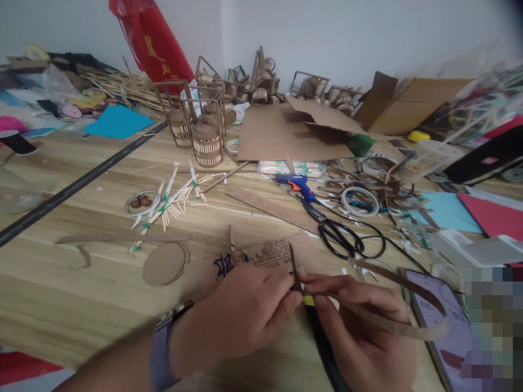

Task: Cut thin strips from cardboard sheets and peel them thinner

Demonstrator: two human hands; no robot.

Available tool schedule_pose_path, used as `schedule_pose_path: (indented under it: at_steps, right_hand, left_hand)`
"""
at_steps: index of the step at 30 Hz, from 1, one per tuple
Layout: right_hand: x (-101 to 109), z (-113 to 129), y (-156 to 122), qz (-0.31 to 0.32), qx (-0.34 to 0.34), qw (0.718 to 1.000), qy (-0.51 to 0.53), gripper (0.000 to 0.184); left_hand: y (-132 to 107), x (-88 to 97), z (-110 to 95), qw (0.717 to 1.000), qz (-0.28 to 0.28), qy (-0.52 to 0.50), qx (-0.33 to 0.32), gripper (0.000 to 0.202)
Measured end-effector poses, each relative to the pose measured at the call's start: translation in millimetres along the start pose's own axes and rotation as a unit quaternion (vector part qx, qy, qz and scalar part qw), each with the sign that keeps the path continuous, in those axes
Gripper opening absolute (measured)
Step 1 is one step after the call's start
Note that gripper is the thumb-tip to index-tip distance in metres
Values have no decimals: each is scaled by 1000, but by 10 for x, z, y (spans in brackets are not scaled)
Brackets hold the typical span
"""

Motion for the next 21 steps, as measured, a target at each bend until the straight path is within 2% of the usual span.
schedule_pose_path:
  at_steps: [4, 7, 9, 11, 14, 16, 17, 19, 21]
  right_hand:
    - [5, -4, -14, -14, -4, 999, -41, 22]
    - [42, -25, 17, 7, -2, 998, -59, 22]
    - [92, -63, 54, 43, 7, 991, -124, 15]
    - [152, -124, 71, 125, 17, 964, -233, 6]
    - [255, -247, -8, 283, 14, 875, -392, 17]
    - [319, -318, -108, 339, 9, 817, -466, 24]
    - [341, -347, -153, 355, 1, 797, -488, 29]
    - [356, -391, -207, 382, -16, 785, -488, 31]
    - [350, -415, -194, 398, -37, 794, -458, 19]
  left_hand:
    - [-6, 2, -29, 1000, -18, 7, -5, 34]
    - [1, -6, -12, 1000, -23, 4, -6, 34]
    - [7, -2, 14, 1000, -24, 9, 9, 33]
    - [17, 17, 53, 999, -27, 7, 43, 32]
    - [42, 55, 121, 993, -20, -29, 114, 31]
    - [62, 77, 156, 987, -15, -61, 150, 32]
    - [71, 84, 168, 984, -14, -76, 160, 33]
    - [84, 87, 187, 980, -14, -99, 173, 35]
    - [90, 78, 205, 975, -12, -120, 187, 36]
Point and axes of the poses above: each hand's wrist, its own y-axis towards the middle knuckle, its own x-axis out of the back of the hand, z = x × y, the point moved 2 cm from there along y, towards the middle knuckle, and after that the axes turned 6 degrees about x, right-handed, at the moved point
